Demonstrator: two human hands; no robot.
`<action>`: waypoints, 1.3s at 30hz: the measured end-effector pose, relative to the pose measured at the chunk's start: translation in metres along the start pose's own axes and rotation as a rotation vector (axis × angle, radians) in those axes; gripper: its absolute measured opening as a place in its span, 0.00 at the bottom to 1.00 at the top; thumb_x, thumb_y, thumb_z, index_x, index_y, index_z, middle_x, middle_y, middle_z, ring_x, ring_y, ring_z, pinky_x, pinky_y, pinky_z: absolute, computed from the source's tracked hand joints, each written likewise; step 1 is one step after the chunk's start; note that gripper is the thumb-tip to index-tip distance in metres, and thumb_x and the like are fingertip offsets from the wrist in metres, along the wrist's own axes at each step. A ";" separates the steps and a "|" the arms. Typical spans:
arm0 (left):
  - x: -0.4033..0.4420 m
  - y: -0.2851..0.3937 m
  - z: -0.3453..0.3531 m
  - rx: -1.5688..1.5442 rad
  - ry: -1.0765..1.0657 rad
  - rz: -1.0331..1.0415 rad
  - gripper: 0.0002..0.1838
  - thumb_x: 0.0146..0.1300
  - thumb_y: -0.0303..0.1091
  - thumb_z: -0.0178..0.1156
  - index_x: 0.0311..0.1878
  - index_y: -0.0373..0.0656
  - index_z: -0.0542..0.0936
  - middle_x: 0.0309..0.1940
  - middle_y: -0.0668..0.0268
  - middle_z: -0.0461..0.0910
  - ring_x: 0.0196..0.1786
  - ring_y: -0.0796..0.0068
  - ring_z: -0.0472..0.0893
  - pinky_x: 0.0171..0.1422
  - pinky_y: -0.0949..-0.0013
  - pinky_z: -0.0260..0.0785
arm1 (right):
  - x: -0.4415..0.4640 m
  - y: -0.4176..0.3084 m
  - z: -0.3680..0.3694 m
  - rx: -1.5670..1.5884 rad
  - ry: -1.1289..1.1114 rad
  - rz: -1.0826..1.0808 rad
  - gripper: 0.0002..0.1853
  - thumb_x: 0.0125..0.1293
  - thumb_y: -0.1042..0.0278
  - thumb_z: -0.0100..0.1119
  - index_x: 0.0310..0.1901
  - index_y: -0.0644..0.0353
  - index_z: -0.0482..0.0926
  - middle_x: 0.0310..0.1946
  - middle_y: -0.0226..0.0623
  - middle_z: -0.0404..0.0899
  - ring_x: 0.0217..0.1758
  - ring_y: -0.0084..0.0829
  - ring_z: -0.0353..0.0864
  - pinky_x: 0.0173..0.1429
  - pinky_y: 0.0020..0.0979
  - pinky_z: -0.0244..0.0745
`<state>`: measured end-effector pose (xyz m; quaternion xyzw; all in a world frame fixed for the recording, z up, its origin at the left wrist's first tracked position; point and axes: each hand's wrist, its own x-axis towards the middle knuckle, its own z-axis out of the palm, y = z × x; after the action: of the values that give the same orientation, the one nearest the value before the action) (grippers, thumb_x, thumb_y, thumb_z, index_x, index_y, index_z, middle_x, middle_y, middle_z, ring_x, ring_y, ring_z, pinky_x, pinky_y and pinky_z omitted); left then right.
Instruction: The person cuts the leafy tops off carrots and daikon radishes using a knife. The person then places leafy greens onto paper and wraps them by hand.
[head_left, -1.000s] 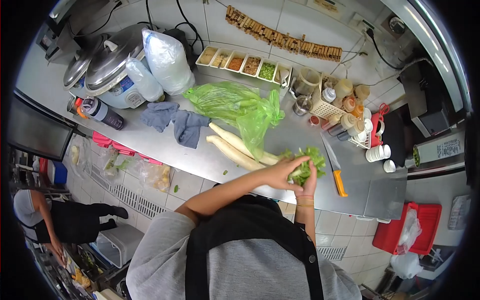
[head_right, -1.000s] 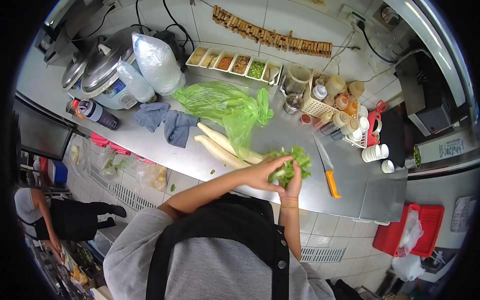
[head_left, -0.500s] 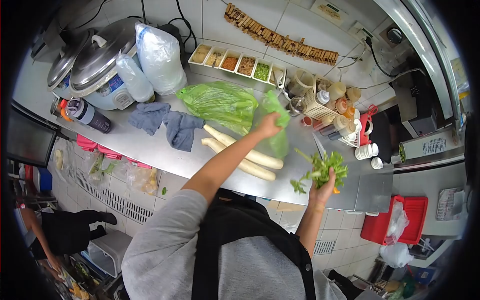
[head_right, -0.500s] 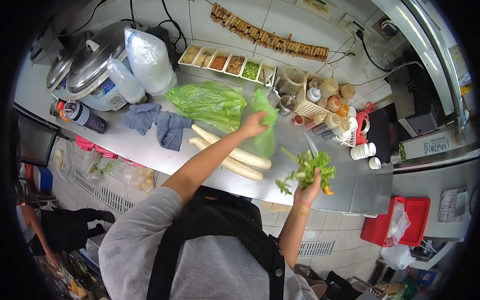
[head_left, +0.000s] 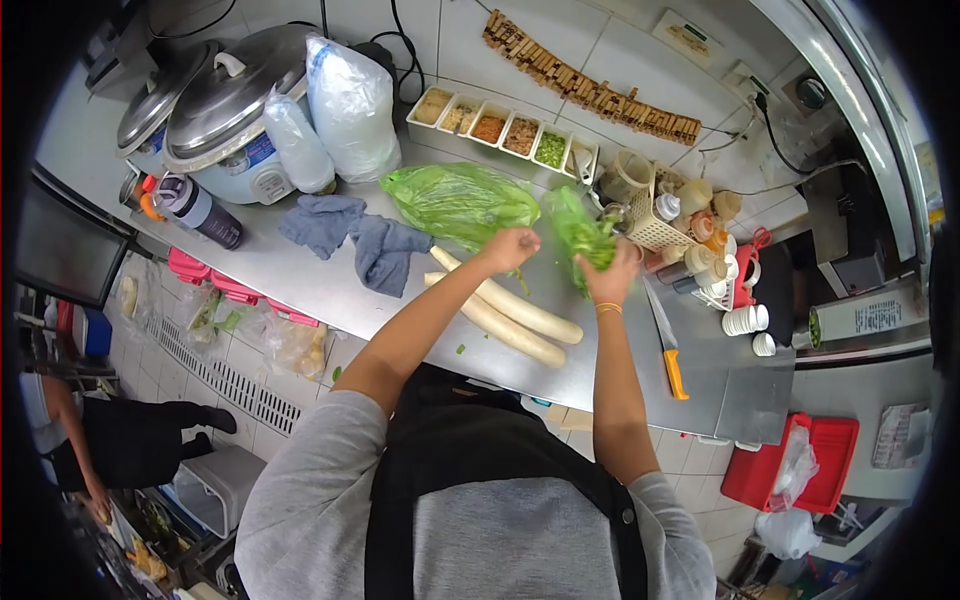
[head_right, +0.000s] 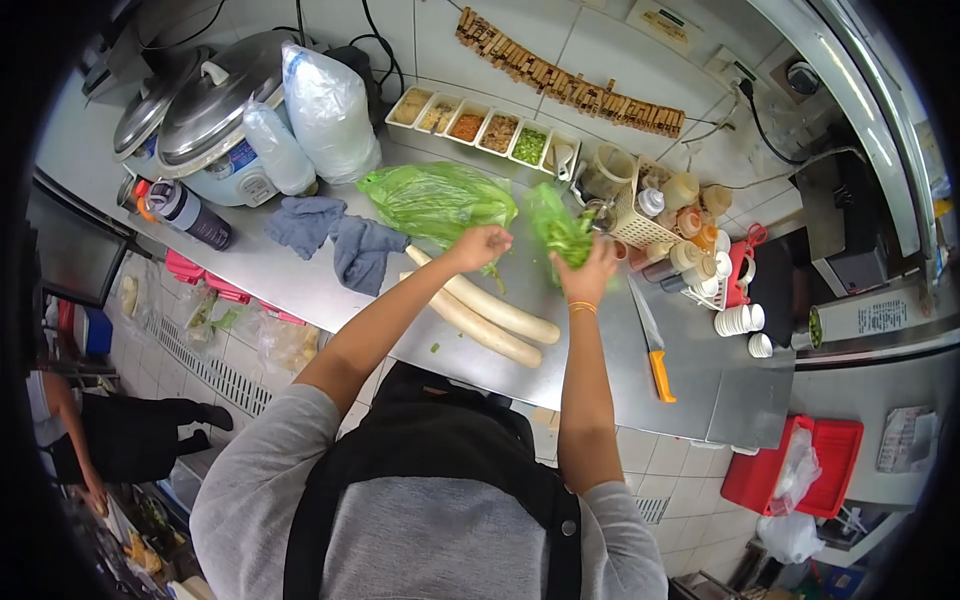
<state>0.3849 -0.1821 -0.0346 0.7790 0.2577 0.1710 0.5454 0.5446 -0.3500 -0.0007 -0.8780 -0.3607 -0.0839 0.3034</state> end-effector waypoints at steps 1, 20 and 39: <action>-0.010 -0.001 -0.008 0.017 -0.032 0.032 0.13 0.61 0.37 0.61 0.45 0.40 0.79 0.38 0.58 0.83 0.40 0.67 0.82 0.46 0.67 0.74 | -0.005 -0.002 0.002 0.004 -0.002 0.001 0.47 0.42 0.46 0.74 0.63 0.55 0.65 0.64 0.53 0.58 0.68 0.53 0.54 0.68 0.50 0.54; -0.223 0.028 -0.029 -0.044 0.171 -0.124 0.14 0.59 0.31 0.64 0.48 0.39 0.79 0.40 0.63 0.83 0.43 0.74 0.80 0.48 0.70 0.71 | 0.059 -0.016 0.048 -0.346 -0.875 -0.153 0.64 0.34 0.36 0.73 0.72 0.46 0.47 0.68 0.50 0.57 0.67 0.57 0.59 0.70 0.47 0.55; -0.092 0.032 0.012 1.076 -0.608 0.276 0.54 0.28 0.35 0.71 0.67 0.51 0.58 0.52 0.55 0.71 0.55 0.56 0.72 0.58 0.56 0.62 | -0.054 -0.006 -0.034 0.052 -0.192 -0.279 0.17 0.53 0.62 0.65 0.44 0.59 0.78 0.44 0.45 0.76 0.50 0.46 0.72 0.55 0.42 0.68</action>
<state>0.3240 -0.2543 -0.0071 0.9840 0.0382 -0.1427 0.0994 0.5043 -0.3984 0.0100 -0.8152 -0.5084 -0.0318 0.2756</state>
